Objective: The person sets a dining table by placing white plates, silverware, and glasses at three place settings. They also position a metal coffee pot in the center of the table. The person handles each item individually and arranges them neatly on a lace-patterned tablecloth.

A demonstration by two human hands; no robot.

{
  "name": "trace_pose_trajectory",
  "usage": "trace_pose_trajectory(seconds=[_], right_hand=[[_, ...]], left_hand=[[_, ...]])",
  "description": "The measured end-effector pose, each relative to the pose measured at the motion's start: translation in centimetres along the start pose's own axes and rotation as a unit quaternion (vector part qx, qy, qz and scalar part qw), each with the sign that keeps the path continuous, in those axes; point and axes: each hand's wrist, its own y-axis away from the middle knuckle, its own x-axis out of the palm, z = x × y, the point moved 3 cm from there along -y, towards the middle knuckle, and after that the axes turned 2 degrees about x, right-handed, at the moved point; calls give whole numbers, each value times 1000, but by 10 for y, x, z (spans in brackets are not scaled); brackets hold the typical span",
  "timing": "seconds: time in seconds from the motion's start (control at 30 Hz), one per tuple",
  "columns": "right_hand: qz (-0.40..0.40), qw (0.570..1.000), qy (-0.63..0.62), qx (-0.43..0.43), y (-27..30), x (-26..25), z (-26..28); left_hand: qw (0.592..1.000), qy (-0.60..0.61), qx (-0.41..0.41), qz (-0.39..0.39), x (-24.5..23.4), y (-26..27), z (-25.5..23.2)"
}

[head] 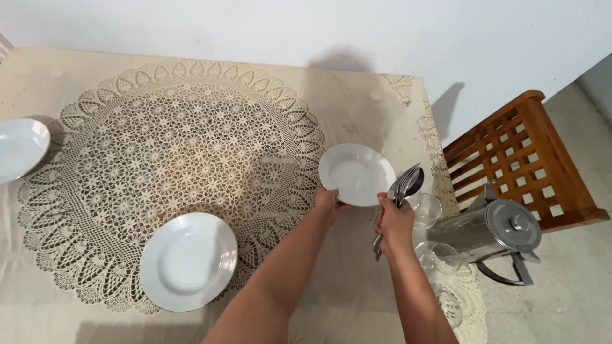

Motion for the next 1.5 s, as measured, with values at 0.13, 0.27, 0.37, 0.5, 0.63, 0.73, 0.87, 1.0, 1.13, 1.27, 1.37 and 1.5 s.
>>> trace_pose_trajectory(seconds=[0.13, 0.27, 0.37, 0.5, 0.63, 0.73, 0.87, 1.0, 1.13, 1.27, 1.37, 1.5], right_hand=[[13, 1000, -3, 10, 4, -8, -8], [82, 995, -47, 27, 9, -10, -10], [137, 986, -85, 52, 19, -9, -8], [198, 970, -126, 68, 32, 1, -2], [218, 964, -132, 75, 44, 22, 3], [225, 963, -133, 73, 50, 50, 3], [252, 951, -167, 67, 63, 101, -6], [268, 955, -123, 41, 89, 155, -18], [294, 951, 0, 94, 115, 198, -25], [379, 919, 20, 109, 142, 236, -36], [482, 862, -33, 150, 159, 267, -47], [490, 865, 19, 108, 174, 302, -60]], left_hand=[[999, 24, 6, 21, 3, -27, 26], [998, 54, -6, 20, -3, -52, 47], [997, 62, -3, 52, -1, -58, 48], [997, -32, 5, 65, -8, -24, 27], [986, -102, -23, 133, -23, 57, -13], [974, -84, -62, 201, -37, 133, -45], [942, -86, 12, 324, -71, 224, -90], [950, -161, 94, 249, -110, 257, -134], [928, -292, 151, 177, -154, 270, -164], [966, -96, 112, 213, -189, 285, -181], [965, -38, 121, 228, -212, 298, -191], [964, -83, 148, 205, -249, 305, -212]])
